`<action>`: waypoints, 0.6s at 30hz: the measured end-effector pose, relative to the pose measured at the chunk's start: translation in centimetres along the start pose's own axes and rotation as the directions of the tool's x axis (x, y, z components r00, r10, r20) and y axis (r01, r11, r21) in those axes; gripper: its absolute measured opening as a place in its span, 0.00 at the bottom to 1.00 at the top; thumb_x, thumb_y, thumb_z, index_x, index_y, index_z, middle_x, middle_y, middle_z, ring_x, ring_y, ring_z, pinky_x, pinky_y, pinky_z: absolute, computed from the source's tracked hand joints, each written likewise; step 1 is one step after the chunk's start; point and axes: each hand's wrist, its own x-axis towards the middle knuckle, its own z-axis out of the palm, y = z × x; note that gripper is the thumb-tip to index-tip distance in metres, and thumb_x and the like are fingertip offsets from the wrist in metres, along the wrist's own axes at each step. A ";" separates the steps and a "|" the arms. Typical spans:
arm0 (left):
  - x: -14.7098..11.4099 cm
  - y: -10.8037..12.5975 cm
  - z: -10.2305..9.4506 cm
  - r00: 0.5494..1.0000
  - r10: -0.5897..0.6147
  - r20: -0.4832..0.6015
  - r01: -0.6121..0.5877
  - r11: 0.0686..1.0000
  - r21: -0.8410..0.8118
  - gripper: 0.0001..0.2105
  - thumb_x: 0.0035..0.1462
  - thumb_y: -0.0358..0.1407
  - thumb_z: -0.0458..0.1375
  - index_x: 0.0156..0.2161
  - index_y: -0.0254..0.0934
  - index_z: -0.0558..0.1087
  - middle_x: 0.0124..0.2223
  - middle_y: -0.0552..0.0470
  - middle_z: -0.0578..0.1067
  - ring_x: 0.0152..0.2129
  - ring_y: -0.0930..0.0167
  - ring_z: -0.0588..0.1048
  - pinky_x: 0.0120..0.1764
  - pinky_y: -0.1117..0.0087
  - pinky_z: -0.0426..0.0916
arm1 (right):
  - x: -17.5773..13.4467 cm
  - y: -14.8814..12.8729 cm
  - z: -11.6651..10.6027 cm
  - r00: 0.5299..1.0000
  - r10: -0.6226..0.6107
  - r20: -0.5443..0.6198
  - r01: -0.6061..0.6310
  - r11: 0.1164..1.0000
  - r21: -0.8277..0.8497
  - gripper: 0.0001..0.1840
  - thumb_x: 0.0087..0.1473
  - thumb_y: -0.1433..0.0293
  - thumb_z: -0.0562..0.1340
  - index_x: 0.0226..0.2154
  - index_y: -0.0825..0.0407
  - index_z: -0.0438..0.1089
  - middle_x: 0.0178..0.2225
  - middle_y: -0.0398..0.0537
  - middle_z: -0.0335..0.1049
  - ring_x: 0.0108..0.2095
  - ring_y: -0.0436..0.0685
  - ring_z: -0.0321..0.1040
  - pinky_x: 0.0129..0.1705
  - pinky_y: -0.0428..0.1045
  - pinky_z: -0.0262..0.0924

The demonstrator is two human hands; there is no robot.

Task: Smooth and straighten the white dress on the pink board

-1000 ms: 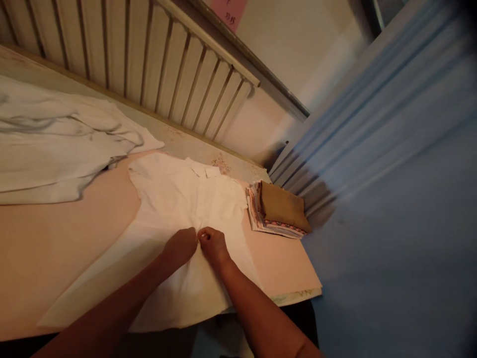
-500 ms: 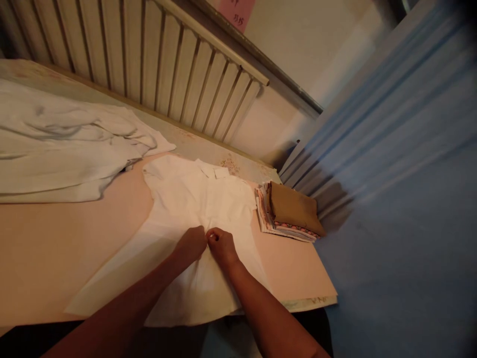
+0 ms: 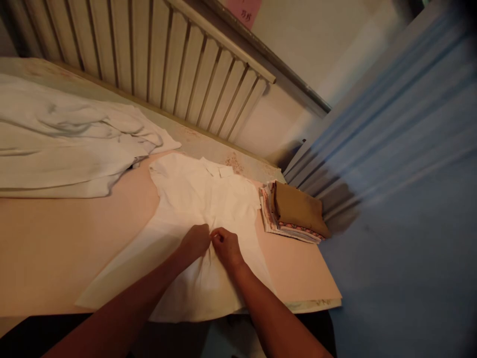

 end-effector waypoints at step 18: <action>-1.2 0.2 0.5 0.992 -0.019 -0.124 0.032 0.995 0.097 0.11 0.58 0.26 0.43 0.40 0.31 0.68 0.39 0.38 0.75 0.39 0.63 0.74 0.41 0.65 0.65 | 0.0 -0.2 0.0 1.000 0.016 -0.017 -0.016 1.000 0.008 0.11 0.46 0.72 0.54 0.26 0.50 0.72 0.23 0.39 0.68 0.25 0.49 0.63 0.29 0.43 0.57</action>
